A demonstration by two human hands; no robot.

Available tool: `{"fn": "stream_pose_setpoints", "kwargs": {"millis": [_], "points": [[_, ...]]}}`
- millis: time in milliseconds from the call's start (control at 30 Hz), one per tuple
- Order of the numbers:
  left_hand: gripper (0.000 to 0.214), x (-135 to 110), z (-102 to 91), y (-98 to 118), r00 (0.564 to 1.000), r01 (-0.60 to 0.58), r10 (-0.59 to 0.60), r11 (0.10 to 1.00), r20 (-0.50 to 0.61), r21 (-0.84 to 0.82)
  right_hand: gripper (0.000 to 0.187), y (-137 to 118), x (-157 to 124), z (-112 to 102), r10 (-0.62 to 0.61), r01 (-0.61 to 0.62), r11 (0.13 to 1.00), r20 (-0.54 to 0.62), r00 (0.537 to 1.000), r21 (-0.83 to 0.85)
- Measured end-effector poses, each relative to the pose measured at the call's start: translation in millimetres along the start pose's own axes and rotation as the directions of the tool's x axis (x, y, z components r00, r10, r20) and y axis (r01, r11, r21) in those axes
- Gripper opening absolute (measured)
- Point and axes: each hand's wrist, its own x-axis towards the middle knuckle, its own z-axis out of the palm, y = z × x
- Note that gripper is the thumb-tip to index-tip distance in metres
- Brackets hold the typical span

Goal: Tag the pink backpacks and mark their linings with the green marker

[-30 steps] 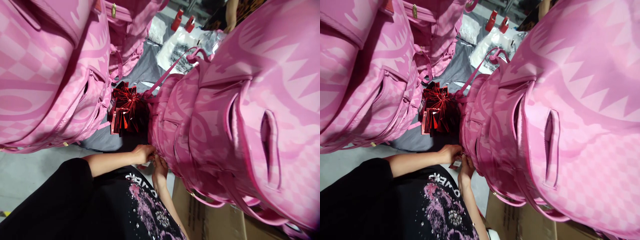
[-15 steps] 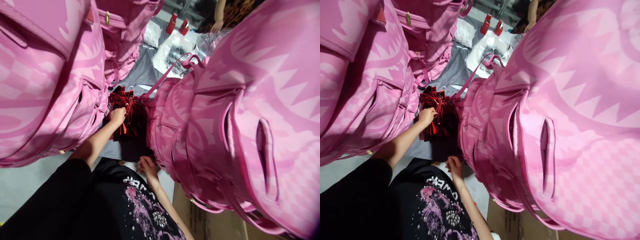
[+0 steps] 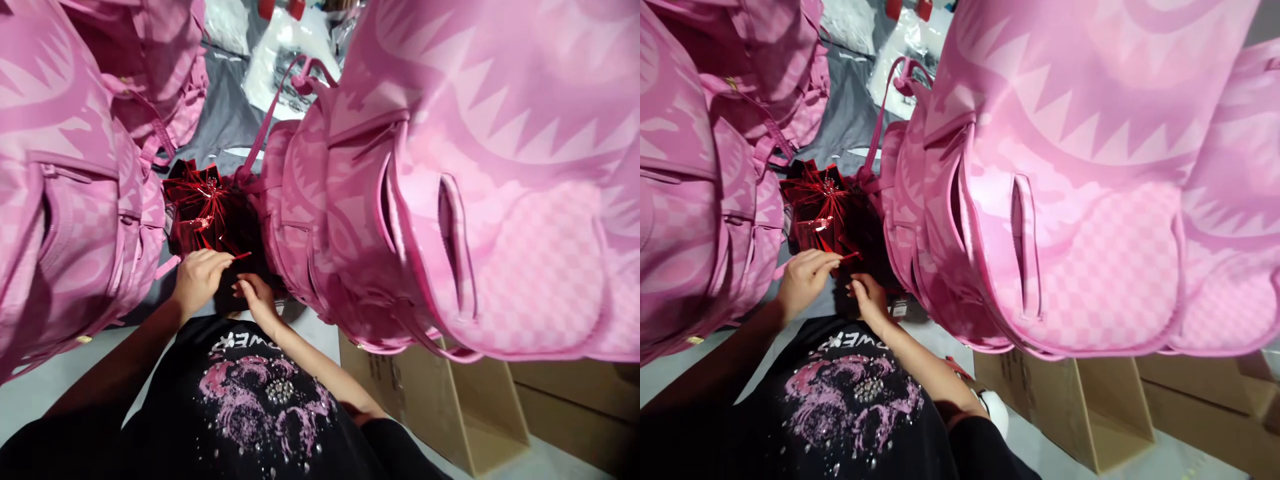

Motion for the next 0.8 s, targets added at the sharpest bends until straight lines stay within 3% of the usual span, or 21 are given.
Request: {"fn": "stream_pose_setpoints", "kwargs": {"millis": [100, 233, 300, 367, 433, 533, 633, 700, 800], "points": [[0.025, -6.8, 18.2, 27.0, 0.973, -0.176, 0.192, 0.977, 0.131, -0.120, 0.022, 10.5, -54.5, -50.7, -0.036, 0.013, 0.991, -0.177, 0.983, -0.130], [0.030, -12.1, 44.2, 52.7, 0.899, -0.294, 0.327, 0.944, 0.293, -0.151, 0.020, 9.8, -103.7, -96.2, -0.223, 0.086, 0.934, -0.378, 0.899, -0.346], [0.031, -12.3, 55.6, 61.3, 0.879, -0.277, 0.311, 0.950, 0.360, -0.146, 0.025, 5.8, -113.9, -105.2, -0.319, 0.072, 0.846, -0.393, 0.863, -0.529], [0.030, -10.2, 65.4, 70.2, 0.864, -0.222, 0.267, 0.963, 0.426, -0.153, 0.025, 2.2, -118.5, -109.2, -0.406, 0.031, 0.692, -0.354, 0.842, -0.721], [0.028, -6.7, 72.8, 80.1, 0.846, -0.194, 0.249, 0.967, 0.472, -0.163, 0.022, 1.0, -122.8, -111.9, -0.459, 0.033, 0.593, -0.304, 0.835, -0.804], [0.026, -1.5, 79.3, 95.0, 0.825, -0.185, 0.256, 0.965, 0.504, -0.187, 0.019, 4.1, -132.4, -115.5, -0.516, 0.105, 0.628, -0.312, 0.798, -0.771], [0.026, 2.4, 82.7, 107.5, 0.800, -0.140, 0.246, 0.964, 0.548, -0.227, 0.018, 6.1, -137.6, -118.4, -0.486, 0.087, 0.749, -0.455, 0.746, -0.657], [0.025, 4.8, 85.3, 115.1, 0.769, -0.096, 0.237, 0.961, 0.594, -0.260, 0.019, 4.2, -135.8, -119.8, -0.431, 0.062, 0.796, -0.494, 0.755, -0.602], [0.024, 9.0, 91.5, 126.1, 0.708, -0.027, 0.226, 0.955, 0.669, -0.294, 0.022, 0.0, -130.5, -123.3, -0.400, 0.049, 0.798, -0.468, 0.788, -0.600]]}}
